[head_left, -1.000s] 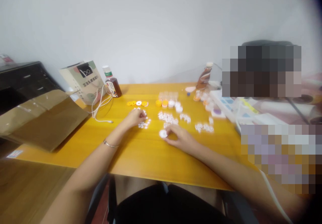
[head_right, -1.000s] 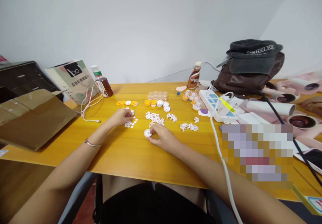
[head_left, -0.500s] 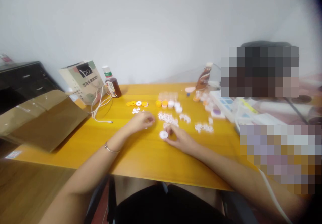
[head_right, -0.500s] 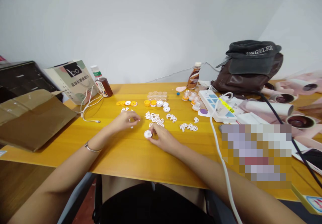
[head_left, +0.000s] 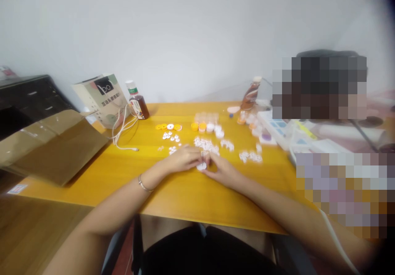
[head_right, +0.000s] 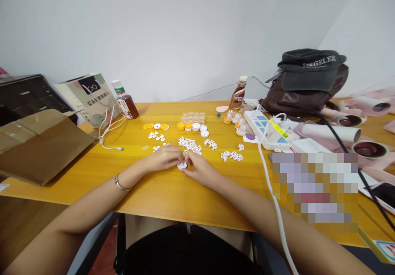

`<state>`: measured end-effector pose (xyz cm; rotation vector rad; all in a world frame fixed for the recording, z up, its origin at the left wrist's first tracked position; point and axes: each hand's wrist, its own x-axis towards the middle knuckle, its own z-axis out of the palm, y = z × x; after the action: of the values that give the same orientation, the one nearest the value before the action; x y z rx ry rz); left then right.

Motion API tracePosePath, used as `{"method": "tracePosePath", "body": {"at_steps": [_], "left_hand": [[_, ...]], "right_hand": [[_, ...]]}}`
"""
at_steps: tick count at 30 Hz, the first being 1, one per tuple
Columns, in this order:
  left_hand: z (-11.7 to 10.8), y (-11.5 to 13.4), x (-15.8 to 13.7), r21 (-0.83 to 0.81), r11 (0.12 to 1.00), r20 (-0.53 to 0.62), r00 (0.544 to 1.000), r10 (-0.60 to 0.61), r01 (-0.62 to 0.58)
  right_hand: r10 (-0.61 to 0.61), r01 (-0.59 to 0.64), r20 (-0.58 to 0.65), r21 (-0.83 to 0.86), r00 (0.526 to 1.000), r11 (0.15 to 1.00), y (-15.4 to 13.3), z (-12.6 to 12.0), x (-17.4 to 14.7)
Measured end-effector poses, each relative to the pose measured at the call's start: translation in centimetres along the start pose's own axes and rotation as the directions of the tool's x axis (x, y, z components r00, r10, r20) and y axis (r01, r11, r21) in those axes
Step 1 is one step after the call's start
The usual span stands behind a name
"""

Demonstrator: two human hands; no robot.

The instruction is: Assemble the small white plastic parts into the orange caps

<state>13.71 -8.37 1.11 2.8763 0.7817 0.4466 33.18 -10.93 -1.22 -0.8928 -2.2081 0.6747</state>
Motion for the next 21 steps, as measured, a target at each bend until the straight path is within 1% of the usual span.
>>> {"method": "tracePosePath", "body": {"at_steps": [4, 8, 16, 21], "left_hand": [[0.05, 0.03, 0.0, 0.055, 0.998, 0.008, 1.0, 0.002, -0.002], [0.12, -0.2, -0.08, 0.038, 0.999, -0.013, 1.0, -0.014, 0.015], [-0.01, -0.37, -0.27, 0.032, 0.998, 0.015, 0.998, 0.053, -0.053], [-0.33, -0.27, -0.28, 0.03, 0.998, 0.024, 0.998, 0.06, -0.061]], "right_hand": [[0.008, -0.008, 0.016, -0.001, 1.0, 1.0, -0.05, -0.05, 0.0], [0.016, -0.016, 0.021, 0.007, 1.0, 1.0, -0.09, -0.09, -0.01], [0.018, -0.018, 0.012, 0.011, 1.0, 1.0, 0.06, -0.06, -0.04], [0.01, -0.01, 0.013, 0.01, 1.0, 1.0, 0.11, -0.06, -0.03]]}}
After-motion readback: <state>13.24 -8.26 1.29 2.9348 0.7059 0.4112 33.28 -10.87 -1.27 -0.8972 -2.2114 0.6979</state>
